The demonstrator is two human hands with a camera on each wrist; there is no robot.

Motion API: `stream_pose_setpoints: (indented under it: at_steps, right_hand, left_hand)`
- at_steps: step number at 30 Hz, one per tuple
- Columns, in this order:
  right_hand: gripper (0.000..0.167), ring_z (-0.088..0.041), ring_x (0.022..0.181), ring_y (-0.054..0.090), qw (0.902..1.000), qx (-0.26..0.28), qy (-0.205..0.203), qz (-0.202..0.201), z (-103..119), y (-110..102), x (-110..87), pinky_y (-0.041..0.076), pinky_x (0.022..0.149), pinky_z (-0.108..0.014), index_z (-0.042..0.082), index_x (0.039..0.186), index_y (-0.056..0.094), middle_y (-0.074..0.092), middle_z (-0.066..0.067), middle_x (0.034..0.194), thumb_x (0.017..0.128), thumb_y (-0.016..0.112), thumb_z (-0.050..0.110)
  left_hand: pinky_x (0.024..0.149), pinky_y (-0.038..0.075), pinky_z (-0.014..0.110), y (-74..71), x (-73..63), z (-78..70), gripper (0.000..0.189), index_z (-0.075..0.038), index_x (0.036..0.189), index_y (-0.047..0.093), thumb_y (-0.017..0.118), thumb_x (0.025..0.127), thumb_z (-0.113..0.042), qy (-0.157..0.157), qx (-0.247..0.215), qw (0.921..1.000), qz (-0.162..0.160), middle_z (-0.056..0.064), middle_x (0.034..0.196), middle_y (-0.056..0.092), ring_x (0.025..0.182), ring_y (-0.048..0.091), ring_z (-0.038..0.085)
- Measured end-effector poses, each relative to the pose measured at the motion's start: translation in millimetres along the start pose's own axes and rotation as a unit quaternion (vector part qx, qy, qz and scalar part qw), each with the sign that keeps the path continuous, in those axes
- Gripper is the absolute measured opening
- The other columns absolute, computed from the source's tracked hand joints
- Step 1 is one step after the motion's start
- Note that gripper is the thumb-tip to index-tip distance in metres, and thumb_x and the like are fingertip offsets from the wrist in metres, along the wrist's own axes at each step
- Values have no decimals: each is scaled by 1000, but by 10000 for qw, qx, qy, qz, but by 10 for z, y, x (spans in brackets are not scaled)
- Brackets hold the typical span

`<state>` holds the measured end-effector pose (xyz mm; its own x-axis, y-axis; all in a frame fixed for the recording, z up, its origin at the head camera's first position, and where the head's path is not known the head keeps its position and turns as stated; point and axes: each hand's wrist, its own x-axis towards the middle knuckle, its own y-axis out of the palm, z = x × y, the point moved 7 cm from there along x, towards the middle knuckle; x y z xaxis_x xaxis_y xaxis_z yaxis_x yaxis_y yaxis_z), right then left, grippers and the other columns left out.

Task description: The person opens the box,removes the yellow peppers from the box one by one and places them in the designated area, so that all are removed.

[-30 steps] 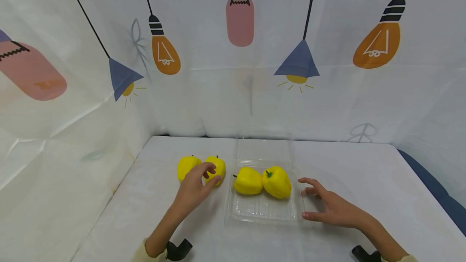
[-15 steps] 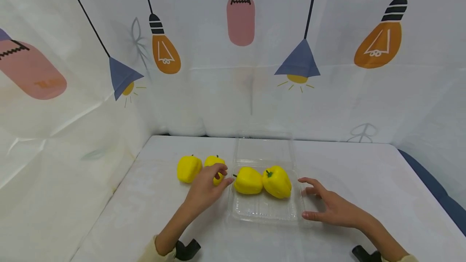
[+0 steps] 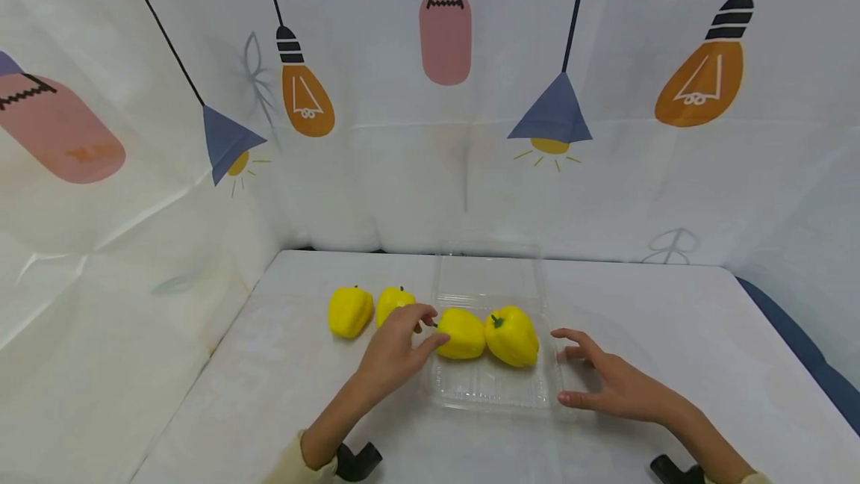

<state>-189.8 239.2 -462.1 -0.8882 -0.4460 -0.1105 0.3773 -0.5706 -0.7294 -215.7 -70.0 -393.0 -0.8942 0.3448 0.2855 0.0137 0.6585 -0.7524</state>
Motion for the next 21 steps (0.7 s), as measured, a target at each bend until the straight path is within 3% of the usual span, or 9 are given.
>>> stream_pose_setpoints:
  at_steps: [13,21]
  right_hand:
    - [89,-39,119,52,10000,-15,-15,-39,-5,4,14,40,92,-67,23,151,23,58,-9,130,84,75,48]
    - [88,-39,120,52,10000,35,26,-13,-5,8,-1,40,93,-68,23,151,24,58,-9,130,84,75,48]
  left_hand:
    - [84,51,30,189,81,-158,42,-9,119,63,77,87,-31,234,-96,9995,178,-1,105,64,96,57,17]
    - [82,48,27,310,113,-244,39,-11,117,64,76,87,-34,436,145,9987,234,-3,105,65,95,54,14]
